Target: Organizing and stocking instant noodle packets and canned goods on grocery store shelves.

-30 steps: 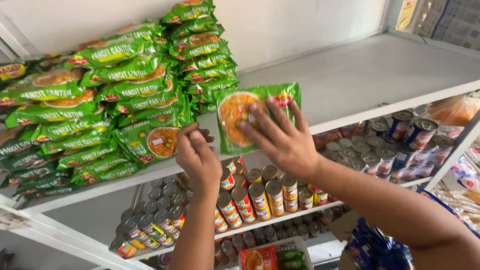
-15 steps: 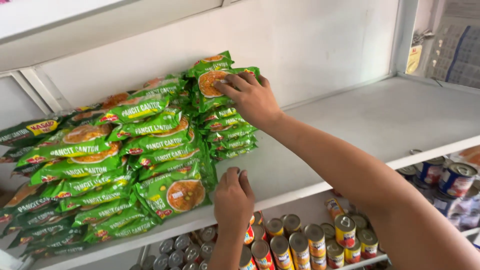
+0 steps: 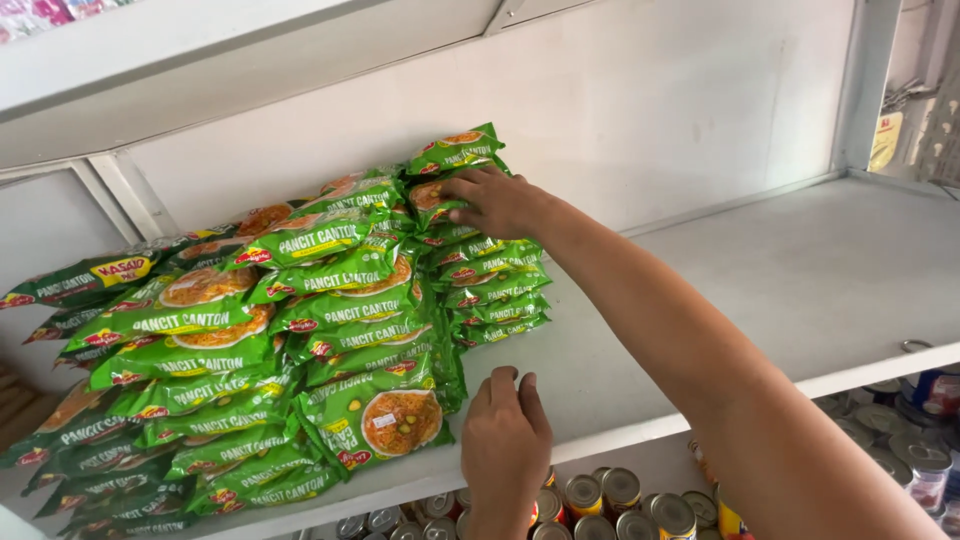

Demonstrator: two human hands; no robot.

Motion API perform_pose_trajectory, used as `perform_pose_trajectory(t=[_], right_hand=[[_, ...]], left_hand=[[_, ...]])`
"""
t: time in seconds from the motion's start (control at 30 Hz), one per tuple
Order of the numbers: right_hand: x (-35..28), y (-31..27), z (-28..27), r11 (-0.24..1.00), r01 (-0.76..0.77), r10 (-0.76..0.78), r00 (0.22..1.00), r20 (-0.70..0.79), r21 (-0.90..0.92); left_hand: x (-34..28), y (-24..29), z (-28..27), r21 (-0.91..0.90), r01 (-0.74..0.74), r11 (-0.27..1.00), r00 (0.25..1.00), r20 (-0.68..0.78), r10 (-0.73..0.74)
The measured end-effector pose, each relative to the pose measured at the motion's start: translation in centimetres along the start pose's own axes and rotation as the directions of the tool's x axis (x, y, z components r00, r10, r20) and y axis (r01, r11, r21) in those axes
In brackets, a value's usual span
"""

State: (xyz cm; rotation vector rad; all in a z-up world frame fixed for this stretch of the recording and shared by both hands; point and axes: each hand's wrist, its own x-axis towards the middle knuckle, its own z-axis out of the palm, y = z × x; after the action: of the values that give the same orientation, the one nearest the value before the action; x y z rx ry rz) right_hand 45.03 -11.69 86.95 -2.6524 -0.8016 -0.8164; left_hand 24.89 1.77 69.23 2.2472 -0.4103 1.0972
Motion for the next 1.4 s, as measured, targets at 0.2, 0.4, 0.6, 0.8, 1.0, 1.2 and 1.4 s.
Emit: perform_pose_trajectory(t=[0.2,0.4,0.6,0.8,1.0,1.2,1.4], right_hand=[[-1.1,-1.1,0.1,0.944,-0.004,-0.063,0.979,-0.192,-0.329],[-4.0,-3.2,-0.1,0.962,0.079,-0.205,0.842,-0.499,-0.262],[-12.7,-7.2,-1.4,0.946,0.206,-0.315,0.772,-0.553,-0.251],[-26.7,-11.5,-2.3,0.952,0.288,-0.298,0.81,-0.504,-0.1],[-40.0,-13.4,1.5,0.957,0.258,-0.188,0.898,-0.397,0.13],[-49.9,-13.9,7.7,0.913,-0.012,0.065,0.991,-0.116,0.407],[-58.8,-14.4,15.7,0.792,-0.328,0.207,0.938,0.279,0.515]], left_hand=[[0.1,0.2,-0.1,0.002,0.029,1.0,0.999,0.019,-0.029],[0.2,0.5,-0.5,-0.021,0.034,0.999,0.999,0.01,-0.033],[-0.5,-0.2,0.1,0.006,-0.101,0.995,0.99,-0.101,0.101],[-1.4,-1.2,0.2,-0.054,-0.346,0.937,0.927,-0.171,0.332],[-7.8,0.9,-3.1,-0.23,-0.367,0.901,0.91,-0.288,0.297],[-21.4,0.0,-1.2,-0.338,-0.234,0.912,0.97,-0.018,0.242],[-35.1,-5.1,3.1,-0.343,0.116,0.932,0.922,0.385,0.027]])
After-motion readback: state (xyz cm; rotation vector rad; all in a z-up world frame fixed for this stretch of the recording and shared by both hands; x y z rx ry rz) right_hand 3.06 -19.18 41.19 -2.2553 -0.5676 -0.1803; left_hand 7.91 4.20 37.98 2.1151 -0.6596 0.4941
